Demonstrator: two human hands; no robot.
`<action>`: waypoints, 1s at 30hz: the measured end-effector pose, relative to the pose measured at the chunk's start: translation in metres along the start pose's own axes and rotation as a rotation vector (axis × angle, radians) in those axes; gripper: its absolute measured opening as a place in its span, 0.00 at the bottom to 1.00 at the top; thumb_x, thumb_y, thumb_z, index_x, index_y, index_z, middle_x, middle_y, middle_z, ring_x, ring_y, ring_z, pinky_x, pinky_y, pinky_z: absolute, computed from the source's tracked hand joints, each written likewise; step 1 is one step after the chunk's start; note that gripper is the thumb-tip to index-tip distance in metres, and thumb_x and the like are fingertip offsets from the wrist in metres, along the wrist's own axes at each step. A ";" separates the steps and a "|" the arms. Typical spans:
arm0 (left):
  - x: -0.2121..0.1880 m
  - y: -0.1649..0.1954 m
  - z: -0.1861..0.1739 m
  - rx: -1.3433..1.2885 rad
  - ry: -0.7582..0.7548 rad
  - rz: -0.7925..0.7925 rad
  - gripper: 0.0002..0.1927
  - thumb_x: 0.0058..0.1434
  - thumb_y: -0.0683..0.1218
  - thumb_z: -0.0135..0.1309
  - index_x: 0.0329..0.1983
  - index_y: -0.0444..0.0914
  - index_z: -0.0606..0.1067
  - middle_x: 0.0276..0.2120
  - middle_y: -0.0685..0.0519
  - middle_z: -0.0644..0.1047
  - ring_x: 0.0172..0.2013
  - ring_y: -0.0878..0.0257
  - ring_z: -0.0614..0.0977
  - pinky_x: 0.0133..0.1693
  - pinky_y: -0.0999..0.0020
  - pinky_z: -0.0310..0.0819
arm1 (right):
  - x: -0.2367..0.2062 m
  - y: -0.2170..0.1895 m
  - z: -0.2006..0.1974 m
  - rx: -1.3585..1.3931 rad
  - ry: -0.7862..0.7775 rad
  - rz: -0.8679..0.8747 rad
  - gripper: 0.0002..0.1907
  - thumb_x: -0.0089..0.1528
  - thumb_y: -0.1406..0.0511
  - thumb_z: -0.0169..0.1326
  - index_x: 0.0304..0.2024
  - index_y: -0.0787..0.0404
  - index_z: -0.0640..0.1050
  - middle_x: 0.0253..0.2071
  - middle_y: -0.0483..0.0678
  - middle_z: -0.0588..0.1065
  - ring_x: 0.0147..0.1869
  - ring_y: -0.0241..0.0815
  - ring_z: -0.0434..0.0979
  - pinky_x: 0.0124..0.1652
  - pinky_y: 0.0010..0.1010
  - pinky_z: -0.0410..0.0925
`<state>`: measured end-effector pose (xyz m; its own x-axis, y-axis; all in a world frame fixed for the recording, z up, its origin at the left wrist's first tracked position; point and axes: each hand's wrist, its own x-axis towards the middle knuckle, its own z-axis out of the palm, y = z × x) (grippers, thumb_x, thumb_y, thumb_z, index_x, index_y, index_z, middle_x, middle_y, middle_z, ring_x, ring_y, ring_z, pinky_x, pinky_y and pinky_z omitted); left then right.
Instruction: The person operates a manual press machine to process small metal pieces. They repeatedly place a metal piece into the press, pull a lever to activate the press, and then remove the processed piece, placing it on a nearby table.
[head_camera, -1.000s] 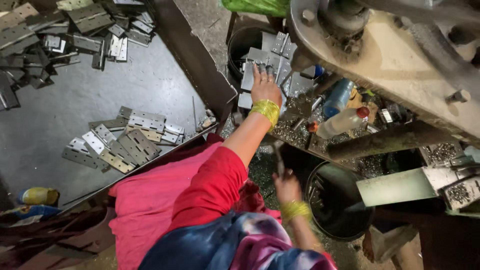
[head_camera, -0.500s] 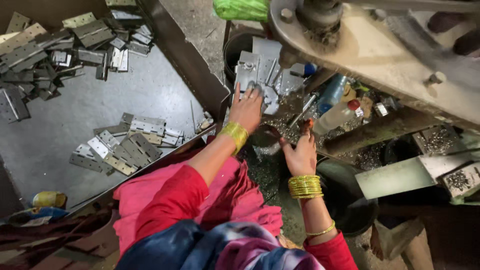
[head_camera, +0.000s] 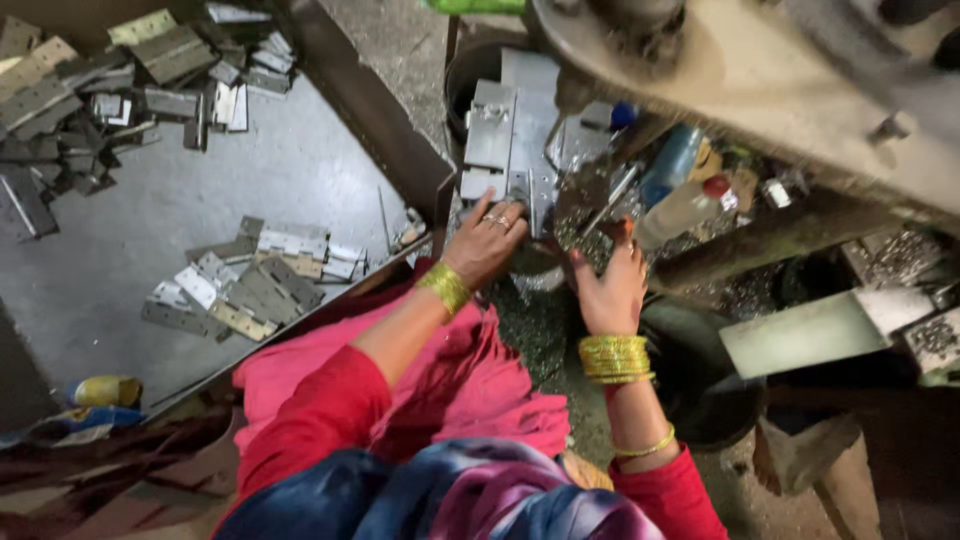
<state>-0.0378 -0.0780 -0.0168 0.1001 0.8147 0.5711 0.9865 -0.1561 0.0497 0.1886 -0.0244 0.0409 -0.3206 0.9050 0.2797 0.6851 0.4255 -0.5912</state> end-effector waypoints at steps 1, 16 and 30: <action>0.003 0.003 -0.003 -0.074 0.018 0.073 0.08 0.66 0.41 0.48 0.46 0.36 0.74 0.54 0.44 0.77 0.59 0.52 0.77 0.67 0.50 0.61 | -0.002 0.001 0.000 0.007 0.001 -0.011 0.42 0.62 0.53 0.61 0.72 0.65 0.62 0.65 0.65 0.69 0.67 0.67 0.67 0.63 0.50 0.61; 0.059 0.026 0.030 0.183 -0.056 -0.378 0.17 0.55 0.46 0.50 0.42 0.33 0.81 0.53 0.46 0.79 0.52 0.56 0.74 0.50 0.58 0.63 | -0.001 0.003 0.002 0.016 -0.332 0.066 0.33 0.61 0.48 0.57 0.61 0.59 0.72 0.54 0.63 0.76 0.60 0.62 0.75 0.56 0.45 0.67; 0.089 0.008 0.051 0.077 -0.010 -0.504 0.17 0.63 0.51 0.51 0.34 0.34 0.84 0.49 0.43 0.79 0.58 0.48 0.70 0.62 0.56 0.57 | -0.037 0.082 0.062 -0.256 -0.487 0.067 0.31 0.65 0.42 0.58 0.44 0.64 0.81 0.40 0.66 0.79 0.45 0.67 0.81 0.44 0.52 0.71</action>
<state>-0.0141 0.0214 -0.0076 -0.3896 0.7837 0.4838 0.9193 0.2991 0.2558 0.2167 -0.0231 -0.0648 -0.4946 0.8523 -0.1702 0.8320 0.4076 -0.3764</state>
